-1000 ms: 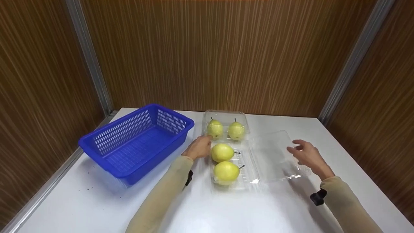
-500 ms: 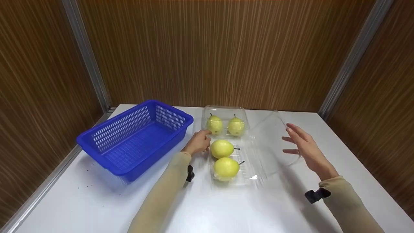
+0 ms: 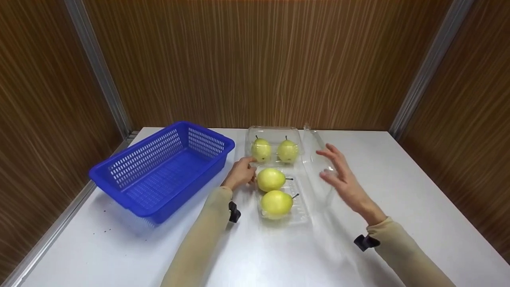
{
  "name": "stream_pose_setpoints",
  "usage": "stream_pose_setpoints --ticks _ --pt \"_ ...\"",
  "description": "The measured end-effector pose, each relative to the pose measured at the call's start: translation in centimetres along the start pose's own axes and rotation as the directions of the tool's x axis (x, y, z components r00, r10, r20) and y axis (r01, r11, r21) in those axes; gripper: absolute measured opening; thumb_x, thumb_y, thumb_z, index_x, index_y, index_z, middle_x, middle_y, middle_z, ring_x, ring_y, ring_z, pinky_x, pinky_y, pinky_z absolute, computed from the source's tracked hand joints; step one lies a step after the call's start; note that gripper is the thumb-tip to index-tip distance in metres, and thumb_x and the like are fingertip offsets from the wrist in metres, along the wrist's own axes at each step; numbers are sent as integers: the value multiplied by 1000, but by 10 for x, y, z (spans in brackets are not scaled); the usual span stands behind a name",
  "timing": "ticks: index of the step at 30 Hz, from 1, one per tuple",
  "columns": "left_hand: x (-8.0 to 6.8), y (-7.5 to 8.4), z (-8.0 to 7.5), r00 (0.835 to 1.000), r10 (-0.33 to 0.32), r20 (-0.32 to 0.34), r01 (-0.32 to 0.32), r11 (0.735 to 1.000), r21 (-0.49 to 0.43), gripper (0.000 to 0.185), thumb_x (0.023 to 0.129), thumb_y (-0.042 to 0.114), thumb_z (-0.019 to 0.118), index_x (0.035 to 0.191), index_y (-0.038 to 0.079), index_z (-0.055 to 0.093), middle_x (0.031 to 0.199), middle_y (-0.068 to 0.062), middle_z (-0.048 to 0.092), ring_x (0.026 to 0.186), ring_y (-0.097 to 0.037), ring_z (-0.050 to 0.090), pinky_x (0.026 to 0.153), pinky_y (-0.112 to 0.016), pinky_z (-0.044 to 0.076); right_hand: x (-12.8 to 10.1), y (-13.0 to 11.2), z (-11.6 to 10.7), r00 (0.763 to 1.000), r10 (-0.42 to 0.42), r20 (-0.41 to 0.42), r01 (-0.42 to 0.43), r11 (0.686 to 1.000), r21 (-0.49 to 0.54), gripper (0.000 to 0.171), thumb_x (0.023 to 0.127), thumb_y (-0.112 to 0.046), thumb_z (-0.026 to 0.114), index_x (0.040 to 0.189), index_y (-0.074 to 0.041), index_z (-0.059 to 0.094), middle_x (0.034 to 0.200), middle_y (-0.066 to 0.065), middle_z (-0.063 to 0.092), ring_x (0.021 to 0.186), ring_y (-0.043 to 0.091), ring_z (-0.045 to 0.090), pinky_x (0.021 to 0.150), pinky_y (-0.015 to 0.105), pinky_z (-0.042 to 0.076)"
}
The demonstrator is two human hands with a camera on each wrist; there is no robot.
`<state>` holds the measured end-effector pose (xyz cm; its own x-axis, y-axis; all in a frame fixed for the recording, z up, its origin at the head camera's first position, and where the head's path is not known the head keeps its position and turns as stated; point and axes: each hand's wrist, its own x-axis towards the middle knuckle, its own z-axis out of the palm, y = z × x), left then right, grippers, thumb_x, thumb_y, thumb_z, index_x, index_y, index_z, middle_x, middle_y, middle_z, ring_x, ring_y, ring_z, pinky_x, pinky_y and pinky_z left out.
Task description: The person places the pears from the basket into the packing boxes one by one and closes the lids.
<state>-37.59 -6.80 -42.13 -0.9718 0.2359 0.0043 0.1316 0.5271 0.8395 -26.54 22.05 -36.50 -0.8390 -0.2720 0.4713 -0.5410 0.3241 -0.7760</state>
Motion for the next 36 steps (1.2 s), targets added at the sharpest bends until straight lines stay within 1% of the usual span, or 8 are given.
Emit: stream_pose_setpoints --ticks 3,7,11,16,22,25,31,36 --pt "-1 0 -1 1000 -5 2 5 1000 -9 42 101 7 47 143 2 47 83 -14 64 68 -21 66 72 -40 58 -1 1 15 995 -96 16 97 986 -137 58 92 -12 63 146 -13 43 163 10 13 149 38 13 109 73 17" --pt "-2 0 -2 1000 -24 19 25 998 -52 43 101 6 47 144 4 45 80 -11 62 65 -19 64 74 -41 59 -2 0 32 982 -170 78 184 956 -230 61 90 -17 70 145 -18 45 163 9 16 147 37 22 110 69 22" --pt "-2 -1 -3 998 -49 41 53 993 -105 45 100 5 47 145 4 45 77 -9 59 64 -16 61 74 -41 59 -2 -1 43 975 -172 142 206 938 -278 61 91 -24 70 146 -22 44 162 7 17 147 34 23 110 66 27" --pt "-3 -3 -3 998 -42 52 50 987 -154 44 99 5 48 143 0 44 74 -8 59 65 -16 62 70 -36 58 -5 -1 55 962 -153 228 228 907 -354 58 91 -37 68 144 -25 46 161 8 21 145 34 28 107 63 35" --pt "-4 -8 -5 998 -37 51 47 975 -218 40 101 5 42 141 -1 46 81 -9 60 70 -17 66 71 -36 58 -9 3 67 929 -229 291 345 822 -453 56 89 -44 68 138 -22 52 158 11 29 139 37 37 106 62 35" --pt "-4 -8 -8 997 -58 53 70 963 -260 39 105 12 37 140 0 48 84 -9 59 72 -17 66 70 -34 58 -10 5 72 912 -259 318 392 779 -489 55 88 -44 70 137 -24 53 156 13 32 134 38 43 106 60 36" --pt "-4 -5 -10 990 -128 62 141 935 -327 44 108 31 32 137 3 50 91 -9 59 75 -17 63 66 -28 53 -12 7 80 885 -282 370 450 723 -524 56 85 -44 72 134 -22 55 151 16 38 132 36 44 106 61 35" --pt "-2 -2 -6 993 -113 45 121 949 -292 46 106 37 36 132 3 53 95 -12 59 76 -19 63 63 -27 52 -14 11 86 864 -302 403 493 673 -552 57 83 -44 75 131 -18 58 147 18 42 137 34 40 105 68 31"
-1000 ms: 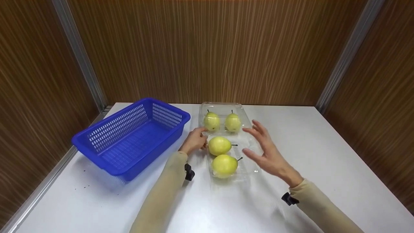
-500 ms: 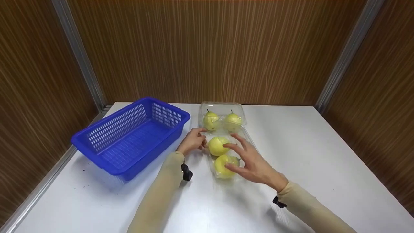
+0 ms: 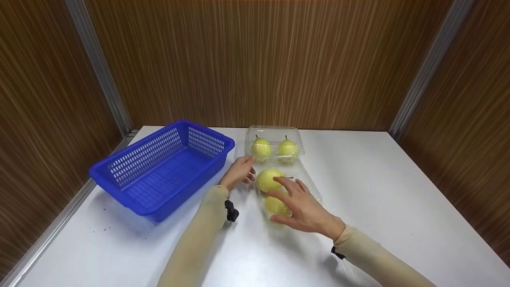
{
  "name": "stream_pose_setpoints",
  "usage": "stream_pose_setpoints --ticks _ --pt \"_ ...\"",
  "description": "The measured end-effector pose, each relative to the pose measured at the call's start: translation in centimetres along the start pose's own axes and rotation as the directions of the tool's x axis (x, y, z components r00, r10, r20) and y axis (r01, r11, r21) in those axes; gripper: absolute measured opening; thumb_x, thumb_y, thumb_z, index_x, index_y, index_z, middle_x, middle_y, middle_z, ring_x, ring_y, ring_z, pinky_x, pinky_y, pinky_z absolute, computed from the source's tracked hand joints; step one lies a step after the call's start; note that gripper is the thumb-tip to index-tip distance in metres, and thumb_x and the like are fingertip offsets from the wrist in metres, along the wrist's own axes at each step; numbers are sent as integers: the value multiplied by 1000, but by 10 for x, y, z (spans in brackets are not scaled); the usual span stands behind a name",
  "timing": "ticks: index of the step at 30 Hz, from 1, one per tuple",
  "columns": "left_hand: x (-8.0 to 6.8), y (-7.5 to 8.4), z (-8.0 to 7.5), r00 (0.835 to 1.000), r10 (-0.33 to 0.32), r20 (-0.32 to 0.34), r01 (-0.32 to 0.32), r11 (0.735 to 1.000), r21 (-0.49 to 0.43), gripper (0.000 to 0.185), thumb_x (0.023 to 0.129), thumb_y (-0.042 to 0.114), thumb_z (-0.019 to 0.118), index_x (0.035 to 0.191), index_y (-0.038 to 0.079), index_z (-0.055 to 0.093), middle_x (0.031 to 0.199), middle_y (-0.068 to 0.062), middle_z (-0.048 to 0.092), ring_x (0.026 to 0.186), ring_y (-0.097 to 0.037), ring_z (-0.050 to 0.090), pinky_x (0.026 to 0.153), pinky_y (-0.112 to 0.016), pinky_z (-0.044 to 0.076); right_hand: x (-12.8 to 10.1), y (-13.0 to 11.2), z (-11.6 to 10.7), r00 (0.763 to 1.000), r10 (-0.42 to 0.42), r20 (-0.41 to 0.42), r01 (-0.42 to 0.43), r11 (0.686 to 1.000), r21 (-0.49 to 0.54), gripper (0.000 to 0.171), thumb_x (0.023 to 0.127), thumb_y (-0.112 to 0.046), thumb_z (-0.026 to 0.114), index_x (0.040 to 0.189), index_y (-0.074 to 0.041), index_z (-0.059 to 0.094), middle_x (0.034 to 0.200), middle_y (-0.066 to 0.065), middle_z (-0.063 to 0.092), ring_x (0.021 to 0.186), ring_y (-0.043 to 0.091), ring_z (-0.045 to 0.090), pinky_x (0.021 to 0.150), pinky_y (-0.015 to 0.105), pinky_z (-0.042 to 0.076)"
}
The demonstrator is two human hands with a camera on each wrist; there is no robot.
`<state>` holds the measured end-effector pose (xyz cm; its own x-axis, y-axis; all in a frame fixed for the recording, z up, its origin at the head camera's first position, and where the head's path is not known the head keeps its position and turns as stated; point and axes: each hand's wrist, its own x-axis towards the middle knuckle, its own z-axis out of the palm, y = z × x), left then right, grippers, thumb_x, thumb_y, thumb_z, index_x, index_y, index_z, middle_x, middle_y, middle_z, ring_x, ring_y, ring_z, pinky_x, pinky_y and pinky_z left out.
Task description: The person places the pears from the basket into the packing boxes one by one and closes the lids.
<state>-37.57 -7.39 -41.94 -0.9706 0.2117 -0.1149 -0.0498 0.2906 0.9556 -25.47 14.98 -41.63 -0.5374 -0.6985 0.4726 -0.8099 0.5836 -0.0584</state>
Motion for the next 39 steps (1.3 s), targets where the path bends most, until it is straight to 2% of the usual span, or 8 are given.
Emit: stream_pose_setpoints --ticks 7,12,15,17,23,27,33,39 --pt "1 0 5 996 81 -25 -76 988 138 37 104 26 45 130 3 57 98 -17 61 70 -19 63 59 -26 50 1 -4 4 998 18 59 -16 999 -37 56 85 -47 72 131 -20 58 147 17 44 139 34 39 107 68 28" --pt "-1 -2 3 994 108 -29 -102 982 157 32 103 23 46 122 1 60 88 -12 59 67 -18 62 62 -33 54 2 -2 4 997 14 75 -12 999 -31 59 84 -50 71 132 -19 57 148 15 44 139 34 39 109 67 27" --pt "-4 -4 1 994 102 -36 -95 983 157 31 102 23 46 119 1 61 85 -10 60 69 -19 64 70 -41 57 1 1 3 997 5 83 -4 1000 -16 63 82 -50 73 134 -19 55 148 14 45 139 33 39 109 66 26" --pt "-6 -5 -1 994 101 -42 -93 983 158 31 101 22 46 118 0 60 85 -10 61 70 -20 65 70 -41 57 0 4 1 996 -2 86 2 1000 -5 65 81 -49 74 136 -20 53 148 12 46 139 32 39 110 66 26" --pt "-12 -7 -7 996 77 -40 -71 989 132 29 100 20 47 118 1 58 87 -8 58 70 -19 65 60 -29 53 -4 13 -3 995 -33 95 27 998 62 73 80 -44 77 142 -18 48 148 11 46 140 28 39 112 64 24" --pt "-18 -6 -10 998 56 -29 -52 990 134 32 101 20 47 124 0 57 87 -7 56 69 -17 64 58 -27 50 -10 22 -9 997 -30 75 22 994 107 80 78 -42 80 144 -14 46 146 11 47 138 28 41 113 63 25" --pt "-29 -5 -12 999 -14 -31 17 995 97 31 98 20 48 123 2 56 94 -11 63 77 -19 67 65 -31 50 -21 38 -21 996 45 71 -55 987 150 85 71 -40 86 141 -10 49 144 12 49 140 38 36 113 64 22" --pt "-42 -9 -14 997 -75 -23 76 997 31 37 94 16 48 128 1 53 89 -8 62 78 -21 67 63 -29 47 -29 49 -28 990 104 95 -120 976 183 80 70 -37 87 138 -12 53 145 14 48 142 42 32 111 66 24"
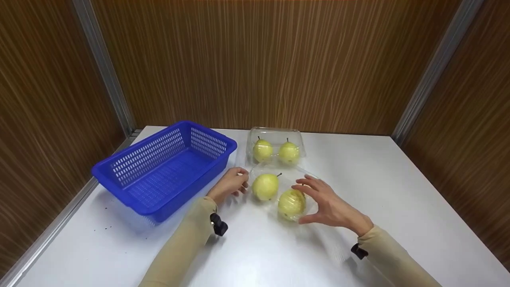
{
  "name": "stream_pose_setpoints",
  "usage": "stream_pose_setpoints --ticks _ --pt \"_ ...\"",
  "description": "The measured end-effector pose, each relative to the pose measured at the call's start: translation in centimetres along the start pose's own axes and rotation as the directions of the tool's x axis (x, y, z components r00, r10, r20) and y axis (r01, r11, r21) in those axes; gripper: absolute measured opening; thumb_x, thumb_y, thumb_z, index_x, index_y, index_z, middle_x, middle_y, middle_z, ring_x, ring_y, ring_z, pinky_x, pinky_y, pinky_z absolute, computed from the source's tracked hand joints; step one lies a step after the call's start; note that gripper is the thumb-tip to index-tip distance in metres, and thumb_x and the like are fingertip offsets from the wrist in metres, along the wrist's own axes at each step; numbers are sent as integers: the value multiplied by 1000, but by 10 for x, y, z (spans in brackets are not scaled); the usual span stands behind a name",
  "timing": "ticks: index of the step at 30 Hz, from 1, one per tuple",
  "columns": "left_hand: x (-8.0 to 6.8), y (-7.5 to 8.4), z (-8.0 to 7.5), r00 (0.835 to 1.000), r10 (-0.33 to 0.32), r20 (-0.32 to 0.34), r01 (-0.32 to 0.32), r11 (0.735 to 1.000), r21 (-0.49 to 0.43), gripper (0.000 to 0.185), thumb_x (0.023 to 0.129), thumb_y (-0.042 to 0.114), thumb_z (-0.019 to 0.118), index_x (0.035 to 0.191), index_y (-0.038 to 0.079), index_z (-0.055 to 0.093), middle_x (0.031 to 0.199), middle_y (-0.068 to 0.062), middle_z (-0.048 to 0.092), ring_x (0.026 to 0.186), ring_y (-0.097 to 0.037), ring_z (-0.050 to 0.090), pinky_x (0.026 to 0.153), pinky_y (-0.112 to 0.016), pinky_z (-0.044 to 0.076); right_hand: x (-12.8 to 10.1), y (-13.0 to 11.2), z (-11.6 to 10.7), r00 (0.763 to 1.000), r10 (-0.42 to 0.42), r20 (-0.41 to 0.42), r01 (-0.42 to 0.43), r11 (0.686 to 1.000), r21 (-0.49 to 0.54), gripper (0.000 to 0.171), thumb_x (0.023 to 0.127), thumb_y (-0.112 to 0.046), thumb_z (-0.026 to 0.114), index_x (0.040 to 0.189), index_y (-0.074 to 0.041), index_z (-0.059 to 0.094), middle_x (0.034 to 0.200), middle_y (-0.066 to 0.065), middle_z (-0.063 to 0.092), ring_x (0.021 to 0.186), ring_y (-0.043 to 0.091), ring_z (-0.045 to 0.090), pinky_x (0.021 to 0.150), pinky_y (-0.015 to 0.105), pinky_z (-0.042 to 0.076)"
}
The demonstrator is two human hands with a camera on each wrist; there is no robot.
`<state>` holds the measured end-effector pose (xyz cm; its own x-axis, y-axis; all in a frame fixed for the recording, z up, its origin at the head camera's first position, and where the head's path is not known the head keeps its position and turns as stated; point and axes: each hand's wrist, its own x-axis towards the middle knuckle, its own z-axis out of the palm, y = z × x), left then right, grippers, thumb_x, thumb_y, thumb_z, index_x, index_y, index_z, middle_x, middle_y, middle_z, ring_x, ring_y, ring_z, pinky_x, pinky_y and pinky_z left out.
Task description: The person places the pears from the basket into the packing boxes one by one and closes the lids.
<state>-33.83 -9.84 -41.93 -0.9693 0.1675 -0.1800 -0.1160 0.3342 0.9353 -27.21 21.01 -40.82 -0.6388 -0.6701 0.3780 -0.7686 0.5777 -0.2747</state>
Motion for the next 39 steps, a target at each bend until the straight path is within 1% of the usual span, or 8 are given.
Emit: stream_pose_setpoints --ticks 6,15,20,25,29,31,35,39 --pt "-11 -4 0 1000 -20 1 20 1000 -5 42 92 17 49 131 4 50 91 -10 64 82 -26 69 63 -29 46 -6 10 -7 998 65 23 -67 995 77 74 73 -30 86 139 -17 53 148 12 44 143 38 31 110 63 31" --pt "-21 -7 -2 1000 -14 -2 13 1000 -26 41 91 18 51 130 6 48 84 -8 65 67 -18 67 63 -32 45 -9 22 -12 988 155 24 -157 982 108 69 76 -23 84 139 -18 54 149 11 42 139 37 36 106 63 37" --pt "-24 -10 -2 999 -32 -13 31 998 -51 43 90 18 53 131 6 47 78 -5 64 64 -17 67 60 -29 45 -10 30 -11 980 196 -22 -193 976 99 67 77 -23 84 138 -17 54 146 14 45 133 38 44 101 62 42" --pt "-29 -13 0 999 -48 6 48 996 -80 47 89 18 56 133 6 46 77 -5 65 63 -16 68 57 -26 45 -12 37 -8 957 288 -39 -272 936 224 63 82 -18 79 138 -10 52 127 15 61 111 33 62 87 49 55" --pt "-33 -15 2 999 -25 39 29 993 -113 52 89 18 56 137 4 42 77 -5 67 63 -16 70 56 -24 43 -10 39 -6 923 384 17 -367 867 336 59 87 -17 74 139 -5 50 111 16 68 98 29 68 77 33 57" --pt "-34 -16 2 999 -19 46 25 992 -127 53 89 18 55 137 3 40 78 -4 69 62 -15 70 55 -23 43 -9 35 -6 887 455 75 -443 798 407 58 89 -17 72 140 -4 48 113 19 67 98 28 68 74 31 57" --pt "-34 -18 3 999 -24 45 31 988 -154 52 89 17 56 136 5 40 80 -5 71 62 -13 70 55 -21 42 -8 31 -7 806 557 200 -565 621 543 60 93 -26 66 145 -8 43 124 25 62 102 31 67 71 38 59" --pt "-33 -19 5 999 -23 38 29 983 -182 52 88 15 57 136 4 39 83 -6 71 65 -13 70 57 -23 45 -6 32 -4 772 586 247 -589 511 627 59 96 -32 61 146 -9 40 122 26 63 99 33 69 70 40 60"
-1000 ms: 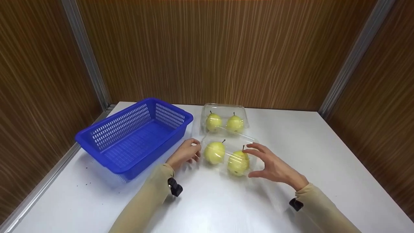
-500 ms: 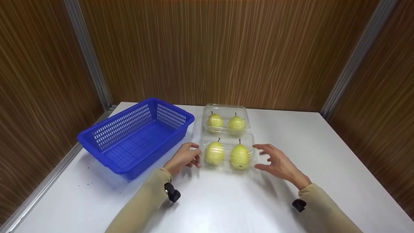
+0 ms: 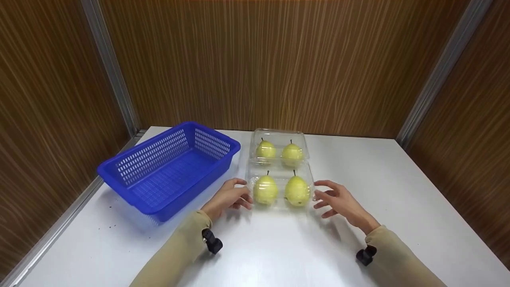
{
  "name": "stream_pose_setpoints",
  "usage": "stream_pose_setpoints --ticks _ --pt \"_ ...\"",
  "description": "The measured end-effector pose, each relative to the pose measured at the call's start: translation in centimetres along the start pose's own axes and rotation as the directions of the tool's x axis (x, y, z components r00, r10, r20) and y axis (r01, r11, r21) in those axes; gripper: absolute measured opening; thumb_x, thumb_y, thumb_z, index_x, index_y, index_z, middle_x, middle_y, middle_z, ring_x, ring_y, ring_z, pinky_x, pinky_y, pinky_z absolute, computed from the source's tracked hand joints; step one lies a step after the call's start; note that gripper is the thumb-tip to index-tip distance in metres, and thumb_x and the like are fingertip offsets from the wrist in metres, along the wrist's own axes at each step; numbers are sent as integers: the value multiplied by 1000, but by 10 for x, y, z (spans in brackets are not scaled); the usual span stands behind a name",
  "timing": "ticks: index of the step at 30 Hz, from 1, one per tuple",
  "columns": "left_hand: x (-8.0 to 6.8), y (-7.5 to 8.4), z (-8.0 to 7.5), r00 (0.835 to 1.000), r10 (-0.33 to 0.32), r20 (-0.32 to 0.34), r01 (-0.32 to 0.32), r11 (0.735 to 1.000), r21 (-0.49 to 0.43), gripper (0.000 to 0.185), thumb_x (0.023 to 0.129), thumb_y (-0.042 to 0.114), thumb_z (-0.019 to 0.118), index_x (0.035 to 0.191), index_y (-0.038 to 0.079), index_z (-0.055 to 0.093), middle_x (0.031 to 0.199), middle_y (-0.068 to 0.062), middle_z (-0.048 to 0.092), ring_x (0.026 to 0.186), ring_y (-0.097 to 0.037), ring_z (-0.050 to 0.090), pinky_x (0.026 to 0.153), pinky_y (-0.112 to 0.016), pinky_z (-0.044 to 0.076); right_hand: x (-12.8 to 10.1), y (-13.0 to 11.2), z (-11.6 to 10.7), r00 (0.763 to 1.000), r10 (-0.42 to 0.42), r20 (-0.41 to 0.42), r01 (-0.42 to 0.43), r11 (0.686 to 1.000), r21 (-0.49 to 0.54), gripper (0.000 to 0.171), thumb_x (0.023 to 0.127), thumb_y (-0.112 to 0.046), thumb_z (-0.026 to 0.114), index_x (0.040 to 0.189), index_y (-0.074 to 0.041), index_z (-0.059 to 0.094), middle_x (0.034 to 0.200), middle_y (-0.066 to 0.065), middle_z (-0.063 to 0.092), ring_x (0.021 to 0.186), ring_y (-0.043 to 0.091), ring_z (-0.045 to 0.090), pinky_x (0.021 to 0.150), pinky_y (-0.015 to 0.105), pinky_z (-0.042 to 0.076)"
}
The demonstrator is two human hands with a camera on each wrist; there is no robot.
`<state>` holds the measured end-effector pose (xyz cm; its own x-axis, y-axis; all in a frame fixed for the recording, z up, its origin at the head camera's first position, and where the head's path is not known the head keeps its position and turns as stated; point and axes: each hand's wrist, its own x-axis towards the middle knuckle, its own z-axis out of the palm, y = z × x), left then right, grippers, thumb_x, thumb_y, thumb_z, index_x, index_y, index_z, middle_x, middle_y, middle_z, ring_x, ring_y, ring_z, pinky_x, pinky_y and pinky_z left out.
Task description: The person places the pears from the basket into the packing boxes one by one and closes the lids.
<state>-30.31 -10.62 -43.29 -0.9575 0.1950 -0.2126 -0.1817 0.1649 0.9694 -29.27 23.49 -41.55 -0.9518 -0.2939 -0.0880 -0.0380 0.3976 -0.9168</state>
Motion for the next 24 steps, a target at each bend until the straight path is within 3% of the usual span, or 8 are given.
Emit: stream_pose_setpoints --ticks 6,9,15,24 --pt "2 0 1 1000 -10 11 10 999 -41 53 87 12 58 136 4 39 84 -6 71 70 -14 70 64 -28 48 5 -2 14 995 87 -52 -79 988 133 57 97 -16 55 147 -7 28 104 18 67 83 22 70 66 36 59" --pt "1 0 0 1000 -17 24 19 996 -85 54 87 9 58 137 5 38 82 -7 71 68 -14 70 62 -26 48 6 -3 18 991 134 -28 -127 976 179 62 97 -14 50 150 -1 21 95 14 67 77 17 69 65 33 59" --pt "0 -1 0 1000 -9 22 12 990 -138 51 89 3 58 137 3 40 77 -8 71 63 -14 69 54 -20 47 8 -5 18 990 143 20 -144 968 206 53 99 -12 44 144 12 31 80 3 64 68 11 67 59 24 56" --pt "-1 0 -1 999 -39 31 44 984 -173 52 87 -2 58 136 4 41 77 -10 72 61 -14 68 51 -19 45 10 -5 19 987 159 -5 -150 940 306 53 97 -6 46 143 15 30 71 3 65 60 9 66 57 22 56"
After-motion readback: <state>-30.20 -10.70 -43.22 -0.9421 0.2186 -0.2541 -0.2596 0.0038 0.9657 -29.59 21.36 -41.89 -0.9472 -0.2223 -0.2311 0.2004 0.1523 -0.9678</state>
